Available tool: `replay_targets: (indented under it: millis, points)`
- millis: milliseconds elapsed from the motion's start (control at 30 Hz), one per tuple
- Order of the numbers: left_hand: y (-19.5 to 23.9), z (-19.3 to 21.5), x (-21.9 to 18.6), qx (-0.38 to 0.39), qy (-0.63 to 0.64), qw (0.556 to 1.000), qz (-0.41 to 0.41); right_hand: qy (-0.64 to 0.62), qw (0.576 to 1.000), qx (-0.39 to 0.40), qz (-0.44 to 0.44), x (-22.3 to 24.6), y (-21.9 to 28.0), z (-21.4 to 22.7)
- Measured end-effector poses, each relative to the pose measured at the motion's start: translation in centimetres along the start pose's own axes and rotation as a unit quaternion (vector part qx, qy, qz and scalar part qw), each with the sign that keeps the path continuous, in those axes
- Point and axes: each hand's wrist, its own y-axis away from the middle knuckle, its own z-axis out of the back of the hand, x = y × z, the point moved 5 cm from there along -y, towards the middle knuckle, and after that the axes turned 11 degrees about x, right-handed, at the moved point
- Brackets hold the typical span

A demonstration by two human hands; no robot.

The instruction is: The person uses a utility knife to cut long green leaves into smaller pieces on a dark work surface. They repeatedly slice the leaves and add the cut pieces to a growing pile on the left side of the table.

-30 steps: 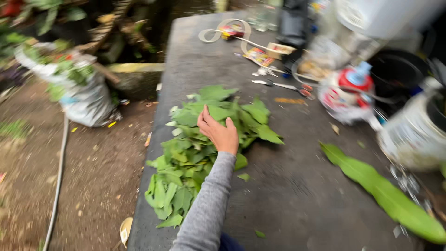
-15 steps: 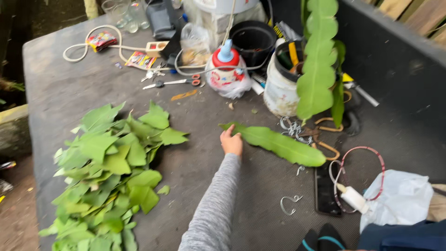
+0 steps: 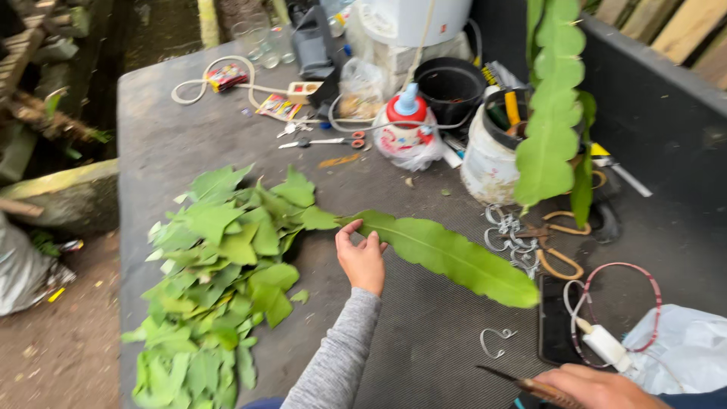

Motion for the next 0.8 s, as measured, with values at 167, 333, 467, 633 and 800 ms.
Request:
replay_targets:
  millis: [167, 333, 467, 633, 800]
  points:
    - [-0.4, 6.0, 0.5, -0.008, -0.084, 0.996, -0.011, 0.084, 0.987, -0.078, -0.114, -1.0, 0.4, 0.0]
    - [-3.7, 8.4, 1.2, 0.09, -0.119, 0.98, -0.132, 0.085, 0.974, -0.179, -0.108, -3.2, -2.7, 0.1]
    - [-3.1, 14.2, 3.4, 0.092, -0.652, 0.753, 0.02, 0.09, 0.991, -0.084, -0.06, -7.0, -6.4, -0.3]
    - [-2.3, 17.7, 4.3, 0.243, -0.871, 0.413, 0.109, 0.083, 0.974, 0.053, 0.206, -8.8, -10.4, -0.2]
    - [-3.1, 19.0, 4.5, 0.315, -0.923, 0.222, 0.004, 0.085, 0.974, 0.19, 0.09, -11.4, -11.1, -0.8]
